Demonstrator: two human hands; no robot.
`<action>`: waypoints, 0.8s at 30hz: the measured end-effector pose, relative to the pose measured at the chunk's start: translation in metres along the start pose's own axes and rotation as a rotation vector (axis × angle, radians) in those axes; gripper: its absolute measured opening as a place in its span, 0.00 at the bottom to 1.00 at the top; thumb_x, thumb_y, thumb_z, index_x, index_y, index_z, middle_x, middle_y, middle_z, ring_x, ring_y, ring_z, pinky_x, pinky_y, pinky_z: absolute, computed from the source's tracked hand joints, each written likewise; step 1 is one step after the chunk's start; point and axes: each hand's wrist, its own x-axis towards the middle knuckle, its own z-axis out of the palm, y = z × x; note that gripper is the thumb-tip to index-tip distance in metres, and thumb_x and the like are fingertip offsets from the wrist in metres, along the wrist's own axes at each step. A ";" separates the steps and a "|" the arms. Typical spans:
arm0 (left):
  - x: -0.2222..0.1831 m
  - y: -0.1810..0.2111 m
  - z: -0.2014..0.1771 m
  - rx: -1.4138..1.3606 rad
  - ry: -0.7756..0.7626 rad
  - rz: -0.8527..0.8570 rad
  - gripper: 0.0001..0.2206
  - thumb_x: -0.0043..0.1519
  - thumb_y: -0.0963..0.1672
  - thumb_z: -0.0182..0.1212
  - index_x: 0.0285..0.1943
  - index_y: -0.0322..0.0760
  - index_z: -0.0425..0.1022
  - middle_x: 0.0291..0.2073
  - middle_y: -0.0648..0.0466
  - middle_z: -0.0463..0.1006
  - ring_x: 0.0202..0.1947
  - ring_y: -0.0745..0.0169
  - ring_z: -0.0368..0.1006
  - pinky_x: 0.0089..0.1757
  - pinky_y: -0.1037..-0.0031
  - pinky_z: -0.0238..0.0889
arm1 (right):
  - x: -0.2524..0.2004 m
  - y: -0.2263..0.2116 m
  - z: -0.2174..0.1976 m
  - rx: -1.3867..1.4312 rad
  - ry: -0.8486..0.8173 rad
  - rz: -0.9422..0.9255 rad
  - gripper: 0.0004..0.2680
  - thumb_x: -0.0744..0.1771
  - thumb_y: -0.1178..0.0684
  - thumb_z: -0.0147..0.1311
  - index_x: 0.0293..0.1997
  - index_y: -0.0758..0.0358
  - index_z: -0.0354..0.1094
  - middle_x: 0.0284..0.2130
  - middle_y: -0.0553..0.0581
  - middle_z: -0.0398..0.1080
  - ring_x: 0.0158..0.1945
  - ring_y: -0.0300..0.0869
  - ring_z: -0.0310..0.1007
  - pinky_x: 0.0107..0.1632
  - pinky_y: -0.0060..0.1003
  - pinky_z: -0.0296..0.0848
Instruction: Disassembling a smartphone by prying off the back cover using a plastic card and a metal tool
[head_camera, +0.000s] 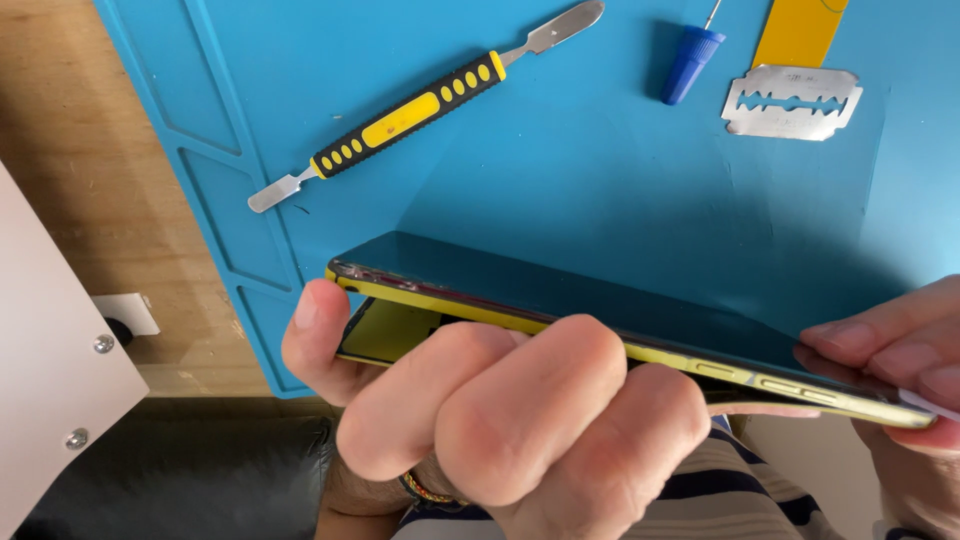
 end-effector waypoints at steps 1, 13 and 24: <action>0.000 -0.003 -0.004 0.000 0.000 -0.001 0.16 0.70 0.50 0.35 0.25 0.56 0.55 0.31 0.71 0.58 0.40 0.71 0.54 0.68 0.46 0.52 | -0.003 0.000 0.000 -0.001 -0.001 0.001 0.13 0.71 0.44 0.55 0.64 0.35 0.66 0.58 0.40 0.68 0.62 0.38 0.80 0.65 0.29 0.99; -0.004 -0.011 0.016 -0.032 0.086 0.036 0.13 0.67 0.48 0.37 0.27 0.57 0.55 0.33 0.72 0.59 0.41 0.72 0.54 0.70 0.52 0.52 | -0.005 0.003 0.002 0.024 0.012 0.007 0.11 0.73 0.43 0.53 0.64 0.37 0.66 0.58 0.42 0.68 0.63 0.41 0.79 0.65 0.32 1.00; -0.011 0.002 -0.018 -0.172 -0.125 0.065 0.06 0.62 0.54 0.66 0.44 0.69 0.73 0.49 0.67 0.66 0.55 0.66 0.63 0.82 0.30 0.46 | 0.050 -0.024 0.048 -0.155 0.159 -0.056 0.07 0.76 0.46 0.44 0.53 0.57 0.59 0.48 0.58 0.63 0.49 0.50 0.81 0.52 0.36 0.90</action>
